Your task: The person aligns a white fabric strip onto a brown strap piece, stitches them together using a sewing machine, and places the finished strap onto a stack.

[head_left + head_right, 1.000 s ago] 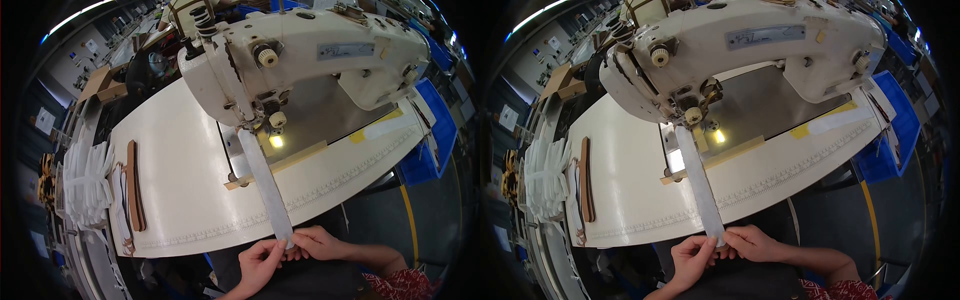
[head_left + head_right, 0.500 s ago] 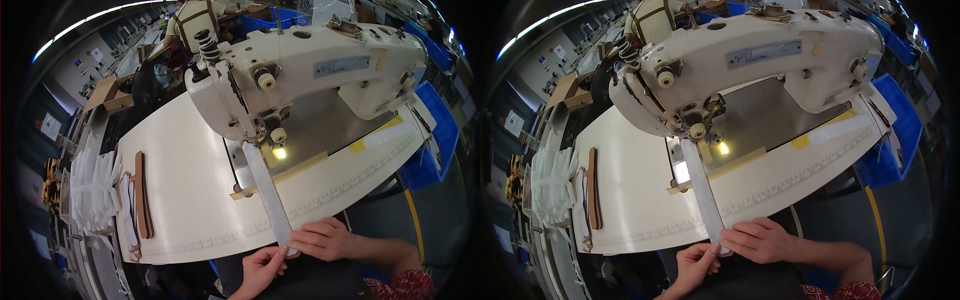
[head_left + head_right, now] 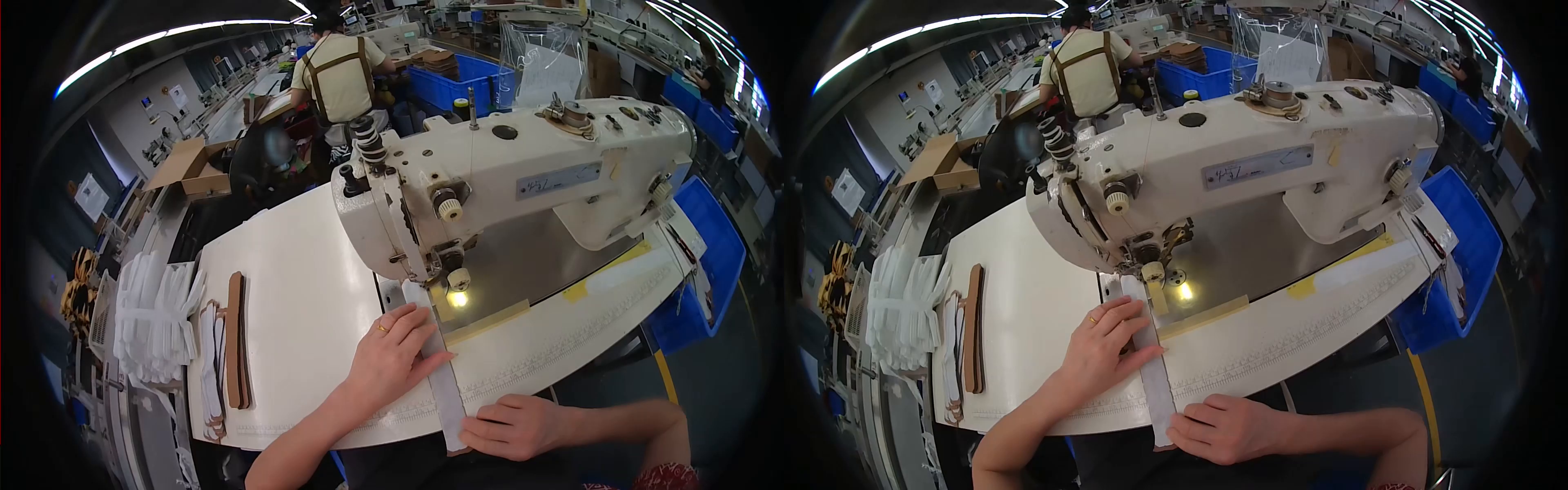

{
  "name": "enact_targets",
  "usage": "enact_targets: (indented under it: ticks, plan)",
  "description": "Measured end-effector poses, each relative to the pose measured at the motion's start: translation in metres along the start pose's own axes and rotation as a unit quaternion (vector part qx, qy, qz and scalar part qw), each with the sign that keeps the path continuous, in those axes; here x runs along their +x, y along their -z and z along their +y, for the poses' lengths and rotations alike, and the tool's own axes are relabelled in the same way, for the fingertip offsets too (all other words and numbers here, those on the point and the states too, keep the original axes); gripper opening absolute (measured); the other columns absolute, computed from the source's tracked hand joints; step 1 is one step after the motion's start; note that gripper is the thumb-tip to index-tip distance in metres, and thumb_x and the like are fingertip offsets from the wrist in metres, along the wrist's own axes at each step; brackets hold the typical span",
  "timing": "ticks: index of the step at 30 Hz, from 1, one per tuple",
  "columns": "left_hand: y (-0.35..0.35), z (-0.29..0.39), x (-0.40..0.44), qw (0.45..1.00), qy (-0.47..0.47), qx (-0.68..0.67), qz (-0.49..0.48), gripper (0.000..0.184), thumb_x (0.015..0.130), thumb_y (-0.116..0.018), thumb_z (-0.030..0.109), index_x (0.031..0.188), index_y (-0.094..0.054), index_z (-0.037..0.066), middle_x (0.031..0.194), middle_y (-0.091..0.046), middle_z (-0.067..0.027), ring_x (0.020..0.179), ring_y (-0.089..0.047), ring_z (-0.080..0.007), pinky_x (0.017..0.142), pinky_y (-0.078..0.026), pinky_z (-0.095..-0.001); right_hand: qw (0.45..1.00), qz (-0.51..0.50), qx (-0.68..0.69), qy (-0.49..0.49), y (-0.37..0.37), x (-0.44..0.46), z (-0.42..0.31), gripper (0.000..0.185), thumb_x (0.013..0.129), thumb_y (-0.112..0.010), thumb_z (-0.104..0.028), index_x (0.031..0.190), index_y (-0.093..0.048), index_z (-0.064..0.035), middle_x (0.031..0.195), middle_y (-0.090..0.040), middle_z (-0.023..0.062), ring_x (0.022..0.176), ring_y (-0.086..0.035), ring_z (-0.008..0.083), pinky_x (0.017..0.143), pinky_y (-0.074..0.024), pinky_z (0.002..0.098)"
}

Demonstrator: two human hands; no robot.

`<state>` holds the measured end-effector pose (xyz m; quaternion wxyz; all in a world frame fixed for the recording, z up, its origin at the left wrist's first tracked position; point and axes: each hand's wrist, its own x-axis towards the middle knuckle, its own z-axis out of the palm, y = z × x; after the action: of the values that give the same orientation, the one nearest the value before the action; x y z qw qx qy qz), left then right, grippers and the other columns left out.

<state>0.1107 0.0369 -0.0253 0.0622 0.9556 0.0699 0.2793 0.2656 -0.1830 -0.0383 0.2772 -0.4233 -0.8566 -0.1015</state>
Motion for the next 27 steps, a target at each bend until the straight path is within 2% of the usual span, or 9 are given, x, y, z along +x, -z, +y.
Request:
enact_targets:
  ticks: [7, 16, 19, 22, 27]
  plan:
    - [-0.007, -0.010, 0.001, 0.998, 0.036, -0.051, -0.015, 0.048, 0.078, -0.089, 0.034, 0.111, -0.070, 0.003, 0.123, -0.068, -0.0108, 0.116, -0.067, -0.0312, 0.092, -0.057, -0.0399, 0.999, -0.024, 0.018, 0.029, 0.003, 0.005, 0.014, 0.032, 0.081, -0.070, -0.017, 0.110, -0.070, -0.0044, 0.112, -0.065, 0.0038, 0.095, -0.065, 0.0147, 0.075, -0.0501, 0.0257]
    - [-0.012, -0.020, 0.003, 0.999, 0.049, -0.014, -0.004, 0.050, 0.079, -0.089, 0.031, 0.118, -0.071, 0.004, 0.128, -0.067, -0.0106, 0.118, -0.066, -0.0303, 0.093, -0.057, -0.0396, 0.999, -0.036, 0.012, 0.031, -0.002, 0.017, 0.043, 0.033, 0.081, -0.069, -0.019, 0.111, -0.070, -0.0057, 0.111, -0.066, 0.0028, 0.095, -0.064, 0.0140, 0.072, -0.0485, 0.0246]
    - [-0.012, -0.021, -0.002, 0.999, 0.039, -0.027, -0.015, 0.050, 0.079, -0.089, 0.030, 0.118, -0.072, 0.004, 0.128, -0.067, -0.0105, 0.120, -0.066, -0.0303, 0.094, -0.056, -0.0396, 0.998, -0.036, 0.016, 0.039, -0.005, 0.024, 0.053, 0.033, 0.080, -0.069, -0.020, 0.110, -0.070, -0.0060, 0.109, -0.065, 0.0014, 0.092, -0.063, 0.0135, 0.070, -0.0480, 0.0251]
    - [-0.008, -0.018, 0.002, 0.995, 0.067, -0.067, -0.015, 0.049, 0.080, -0.089, 0.029, 0.117, -0.072, 0.004, 0.127, -0.067, -0.0107, 0.122, -0.065, -0.0305, 0.095, -0.056, -0.0401, 0.999, -0.028, 0.026, 0.039, -0.012, 0.028, 0.065, 0.030, 0.079, -0.070, -0.020, 0.106, -0.069, -0.0067, 0.105, -0.065, 0.0003, 0.087, -0.061, 0.0128, 0.067, -0.0473, 0.0253]
    - [-0.008, -0.018, 0.004, 0.996, 0.073, -0.058, -0.010, 0.049, 0.080, -0.089, 0.028, 0.119, -0.072, 0.003, 0.127, -0.067, -0.0111, 0.121, -0.066, -0.0310, 0.096, -0.056, -0.0410, 0.997, -0.035, 0.022, 0.072, -0.012, 0.040, 0.086, 0.028, 0.079, -0.070, -0.020, 0.103, -0.068, -0.0070, 0.095, -0.061, -0.0003, 0.084, -0.060, 0.0121, 0.064, -0.0474, 0.0247]
